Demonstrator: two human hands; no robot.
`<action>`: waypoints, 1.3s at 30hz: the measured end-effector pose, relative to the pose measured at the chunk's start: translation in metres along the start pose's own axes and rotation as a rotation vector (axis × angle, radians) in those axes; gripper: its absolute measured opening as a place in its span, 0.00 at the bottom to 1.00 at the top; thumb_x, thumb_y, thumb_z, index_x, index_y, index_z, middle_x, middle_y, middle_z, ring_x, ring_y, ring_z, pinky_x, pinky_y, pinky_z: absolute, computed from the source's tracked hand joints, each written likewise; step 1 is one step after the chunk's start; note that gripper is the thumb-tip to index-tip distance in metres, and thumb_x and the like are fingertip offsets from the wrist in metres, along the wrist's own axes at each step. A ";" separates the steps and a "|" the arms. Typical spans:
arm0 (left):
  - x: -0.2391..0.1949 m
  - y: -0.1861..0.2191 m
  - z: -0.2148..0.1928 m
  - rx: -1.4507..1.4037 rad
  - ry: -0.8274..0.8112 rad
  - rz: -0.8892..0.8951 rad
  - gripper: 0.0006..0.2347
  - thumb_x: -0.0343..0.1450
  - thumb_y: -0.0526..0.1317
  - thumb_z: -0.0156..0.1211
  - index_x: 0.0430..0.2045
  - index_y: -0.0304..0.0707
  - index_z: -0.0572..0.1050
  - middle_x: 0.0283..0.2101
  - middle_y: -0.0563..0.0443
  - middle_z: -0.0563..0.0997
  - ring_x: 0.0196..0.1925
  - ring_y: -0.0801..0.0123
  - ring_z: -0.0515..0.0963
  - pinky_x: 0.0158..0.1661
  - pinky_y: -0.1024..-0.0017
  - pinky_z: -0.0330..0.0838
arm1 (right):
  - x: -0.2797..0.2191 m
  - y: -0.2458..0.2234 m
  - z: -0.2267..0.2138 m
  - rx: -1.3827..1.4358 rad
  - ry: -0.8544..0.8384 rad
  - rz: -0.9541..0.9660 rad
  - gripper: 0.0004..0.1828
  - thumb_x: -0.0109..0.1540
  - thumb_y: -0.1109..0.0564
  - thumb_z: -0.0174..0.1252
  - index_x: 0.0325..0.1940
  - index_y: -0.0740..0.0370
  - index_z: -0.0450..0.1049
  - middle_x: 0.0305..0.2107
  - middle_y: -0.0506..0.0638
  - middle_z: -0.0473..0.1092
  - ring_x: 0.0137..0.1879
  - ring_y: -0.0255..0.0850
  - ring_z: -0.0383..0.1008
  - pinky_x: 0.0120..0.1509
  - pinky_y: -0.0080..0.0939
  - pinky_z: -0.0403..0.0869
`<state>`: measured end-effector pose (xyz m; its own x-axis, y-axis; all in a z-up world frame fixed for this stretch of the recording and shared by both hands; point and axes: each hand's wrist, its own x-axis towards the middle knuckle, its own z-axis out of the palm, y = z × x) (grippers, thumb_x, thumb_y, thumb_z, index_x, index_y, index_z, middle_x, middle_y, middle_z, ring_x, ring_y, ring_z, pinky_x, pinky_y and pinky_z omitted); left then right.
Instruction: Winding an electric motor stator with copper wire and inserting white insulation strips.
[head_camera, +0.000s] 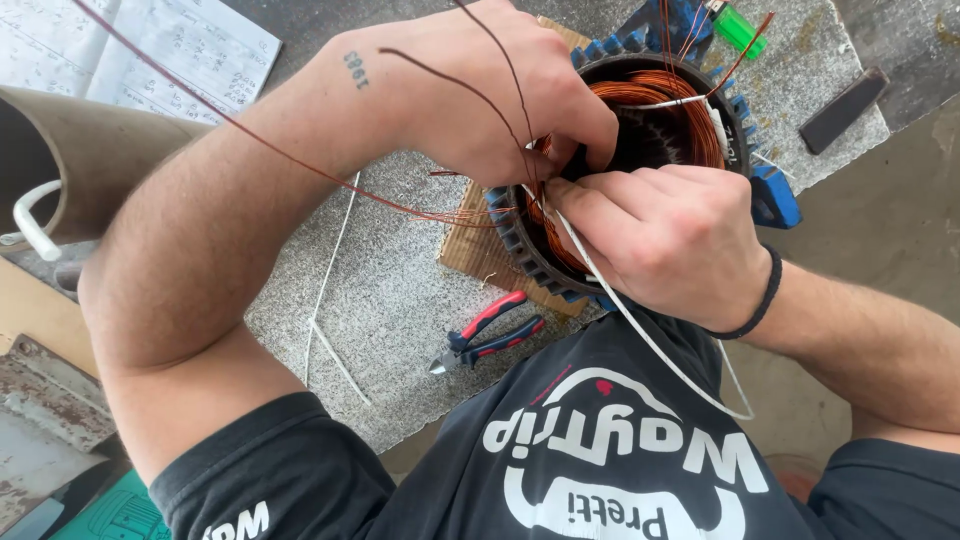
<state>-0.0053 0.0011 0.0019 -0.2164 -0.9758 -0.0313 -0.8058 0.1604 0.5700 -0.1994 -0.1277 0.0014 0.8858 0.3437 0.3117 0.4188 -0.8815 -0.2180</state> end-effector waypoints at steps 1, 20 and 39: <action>0.001 0.002 0.000 0.024 -0.018 -0.011 0.11 0.60 0.38 0.66 0.35 0.50 0.82 0.27 0.49 0.83 0.34 0.52 0.82 0.30 0.55 0.73 | 0.000 0.000 0.000 0.003 -0.014 0.004 0.10 0.61 0.58 0.65 0.45 0.61 0.81 0.33 0.48 0.77 0.32 0.41 0.77 0.36 0.39 0.72; 0.009 0.014 -0.007 0.217 -0.192 -0.150 0.08 0.63 0.42 0.64 0.33 0.53 0.82 0.24 0.46 0.81 0.29 0.49 0.81 0.27 0.53 0.72 | -0.012 0.007 0.002 0.224 -0.070 0.031 0.19 0.59 0.58 0.62 0.54 0.63 0.78 0.44 0.51 0.78 0.39 0.42 0.79 0.42 0.42 0.75; 0.004 0.013 -0.009 0.085 -0.140 -0.164 0.17 0.62 0.41 0.65 0.45 0.55 0.82 0.27 0.48 0.83 0.29 0.50 0.82 0.28 0.54 0.73 | -0.021 0.008 0.009 0.352 -0.055 0.127 0.21 0.60 0.49 0.65 0.55 0.60 0.78 0.45 0.49 0.77 0.41 0.42 0.78 0.42 0.43 0.75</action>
<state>-0.0121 -0.0022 0.0166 -0.1478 -0.9607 -0.2349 -0.8786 0.0185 0.4772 -0.2126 -0.1389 -0.0152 0.9405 0.2642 0.2136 0.3394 -0.7562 -0.5594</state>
